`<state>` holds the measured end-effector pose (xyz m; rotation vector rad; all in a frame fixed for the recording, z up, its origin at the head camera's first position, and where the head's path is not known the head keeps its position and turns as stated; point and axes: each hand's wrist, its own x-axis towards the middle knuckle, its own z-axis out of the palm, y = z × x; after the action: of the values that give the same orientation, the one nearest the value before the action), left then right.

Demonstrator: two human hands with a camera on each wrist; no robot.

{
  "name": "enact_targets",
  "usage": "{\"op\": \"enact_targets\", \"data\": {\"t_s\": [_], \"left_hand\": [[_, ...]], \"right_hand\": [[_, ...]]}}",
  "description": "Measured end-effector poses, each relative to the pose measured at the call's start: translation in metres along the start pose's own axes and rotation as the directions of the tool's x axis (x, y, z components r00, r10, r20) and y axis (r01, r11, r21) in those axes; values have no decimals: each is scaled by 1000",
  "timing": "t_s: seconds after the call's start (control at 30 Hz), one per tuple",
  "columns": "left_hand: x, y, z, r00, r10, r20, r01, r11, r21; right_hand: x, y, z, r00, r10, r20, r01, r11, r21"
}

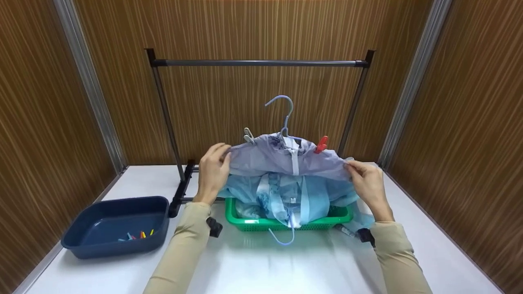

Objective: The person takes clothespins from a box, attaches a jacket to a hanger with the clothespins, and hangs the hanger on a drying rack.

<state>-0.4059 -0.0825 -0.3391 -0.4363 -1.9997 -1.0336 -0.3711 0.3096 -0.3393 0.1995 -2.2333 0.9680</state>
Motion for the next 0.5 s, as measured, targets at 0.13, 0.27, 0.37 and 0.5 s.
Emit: {"op": "enact_targets", "data": {"t_s": [0.13, 0.27, 0.37, 0.5], "left_hand": [[-11, -2, -7, 1000, 2, 11, -1, 999, -35], [-22, -5, -14, 994, 23, 106, -19, 999, -31], [-30, -8, -21, 972, 16, 236, -10, 1000, -25], [-38, -12, -27, 904, -9, 427, 14, 1000, -7]], "right_hand": [[0, 1, -4, 1000, 17, -12, -17, 1000, -6], [2, 0, -8, 999, 34, -5, -34, 999, 4], [5, -2, -9, 999, 37, -12, -37, 999, 17], [11, -4, -10, 998, 34, -60, -32, 999, 30]]}}
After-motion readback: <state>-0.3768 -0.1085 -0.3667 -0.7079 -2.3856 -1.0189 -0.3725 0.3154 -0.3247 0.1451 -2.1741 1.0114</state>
